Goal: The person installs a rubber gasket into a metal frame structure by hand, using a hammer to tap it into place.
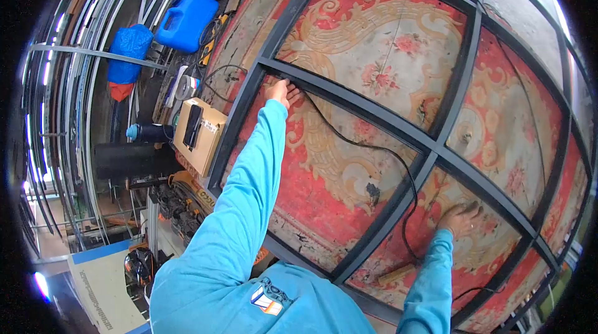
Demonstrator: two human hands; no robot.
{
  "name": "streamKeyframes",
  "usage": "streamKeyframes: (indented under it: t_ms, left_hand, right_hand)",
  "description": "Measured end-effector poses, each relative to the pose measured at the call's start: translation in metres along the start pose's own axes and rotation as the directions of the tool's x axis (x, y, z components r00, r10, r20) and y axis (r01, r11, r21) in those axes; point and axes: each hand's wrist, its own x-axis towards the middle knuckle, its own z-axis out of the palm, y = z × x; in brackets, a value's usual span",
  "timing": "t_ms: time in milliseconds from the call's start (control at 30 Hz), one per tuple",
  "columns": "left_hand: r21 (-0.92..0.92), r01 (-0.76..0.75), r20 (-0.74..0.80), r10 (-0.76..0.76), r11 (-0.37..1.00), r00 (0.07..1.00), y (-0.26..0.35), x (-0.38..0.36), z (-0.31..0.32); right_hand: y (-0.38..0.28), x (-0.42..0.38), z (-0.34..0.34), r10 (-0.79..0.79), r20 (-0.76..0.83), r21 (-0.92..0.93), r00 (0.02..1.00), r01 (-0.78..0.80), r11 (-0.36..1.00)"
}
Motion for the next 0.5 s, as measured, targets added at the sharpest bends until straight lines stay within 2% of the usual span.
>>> streamKeyframes:
  t_ms: [67, 133, 200, 267, 300, 433, 500]
  left_hand:
    - [0.004, -0.002, -0.026, 0.002, 1.000, 1.000, 0.001, 0.001, 0.001]
    - [0.259, -0.179, -0.056, 0.200, 0.949, 0.978, -0.001, 0.013, 0.000]
    - [0.324, -0.202, -0.064, 0.235, 0.924, 0.970, 0.001, 0.010, 0.000]
    - [0.151, -0.121, -0.063, 0.132, 0.981, 0.989, 0.003, 0.013, -0.002]
    - [0.089, -0.058, 0.047, 0.054, 0.994, 0.997, 0.008, 0.007, -0.008]
    - [0.117, 0.049, 0.101, -0.061, 0.992, 0.993, 0.015, 0.029, -0.026]
    - [0.113, 0.218, 0.120, -0.231, 0.969, 0.966, 0.021, 0.038, -0.027]
  right_hand:
    - [0.000, -0.001, 0.001, 0.007, -0.016, -0.014, 1.000, -0.008, 1.000]
    - [-0.004, -0.001, -0.002, 0.021, -0.025, -0.004, 0.999, -0.021, 1.000]
    - [-0.006, -0.002, -0.006, 0.016, -0.024, 0.029, 1.000, -0.016, 0.999]
    - [-0.004, -0.001, -0.006, 0.010, -0.024, 0.061, 1.000, -0.008, 0.998]
    - [-0.002, -0.001, -0.004, -0.004, -0.025, 0.050, 1.000, 0.005, 0.999]
    - [-0.003, -0.002, -0.006, -0.025, -0.045, 0.033, 0.999, 0.026, 0.999]
    - [-0.003, -0.003, -0.006, -0.022, -0.044, 0.036, 0.999, 0.024, 0.999]
